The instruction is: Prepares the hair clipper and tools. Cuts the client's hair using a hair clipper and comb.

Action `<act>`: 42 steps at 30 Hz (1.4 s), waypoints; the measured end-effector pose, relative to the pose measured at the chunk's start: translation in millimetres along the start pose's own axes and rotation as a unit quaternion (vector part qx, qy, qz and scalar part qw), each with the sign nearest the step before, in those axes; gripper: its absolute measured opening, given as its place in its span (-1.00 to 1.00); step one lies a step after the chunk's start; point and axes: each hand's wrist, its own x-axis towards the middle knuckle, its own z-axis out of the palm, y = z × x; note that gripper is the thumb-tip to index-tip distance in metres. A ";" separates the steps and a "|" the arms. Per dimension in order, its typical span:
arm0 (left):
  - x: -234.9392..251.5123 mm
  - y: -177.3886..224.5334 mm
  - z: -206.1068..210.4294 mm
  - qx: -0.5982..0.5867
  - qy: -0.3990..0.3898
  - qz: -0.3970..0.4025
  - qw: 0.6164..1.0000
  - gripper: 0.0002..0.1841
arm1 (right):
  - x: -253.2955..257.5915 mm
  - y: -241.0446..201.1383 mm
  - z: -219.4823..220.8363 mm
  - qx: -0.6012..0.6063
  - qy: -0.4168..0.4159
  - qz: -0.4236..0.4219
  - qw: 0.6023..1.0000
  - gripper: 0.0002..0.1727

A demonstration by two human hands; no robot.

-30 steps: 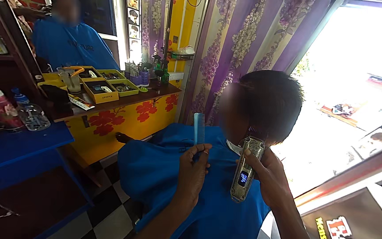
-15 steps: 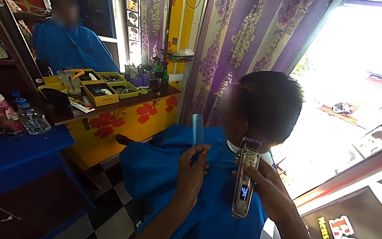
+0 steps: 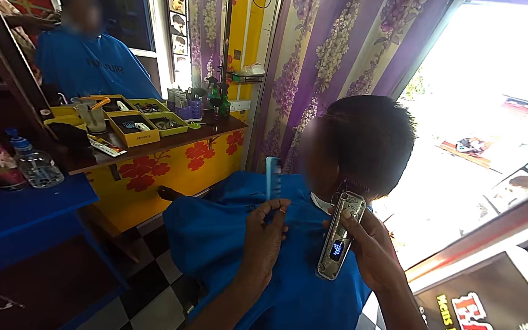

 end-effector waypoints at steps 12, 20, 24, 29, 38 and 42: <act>4.6 -4.0 -0.3 -0.005 0.004 0.006 1.000 -0.84 | -10.6 4.6 -5.6 0.094 -0.056 0.115 0.987 -0.63; 6.8 -4.5 4.0 -0.007 -0.002 0.003 1.000 -0.85 | -6.3 6.1 -7.6 0.161 -0.055 0.075 0.983 -0.57; 7.3 -3.9 5.2 -0.006 0.001 0.000 1.000 -0.85 | -4.3 6.0 -8.2 0.176 -0.049 0.034 0.983 -0.51; 8.5 -4.9 5.1 -0.005 0.002 0.002 1.000 -0.85 | -3.6 18.4 -15.8 0.232 -0.117 -0.035 0.965 -0.35; 8.2 -6.6 10.0 -0.004 -0.002 0.001 1.000 -0.84 | -1.2 26.8 -14.8 0.363 -0.189 0.144 0.901 -0.53; 7.2 -8.0 11.5 0.006 -0.004 0.004 1.000 -0.83 | 1.8 31.5 -24.4 0.409 -0.219 0.133 0.876 -0.52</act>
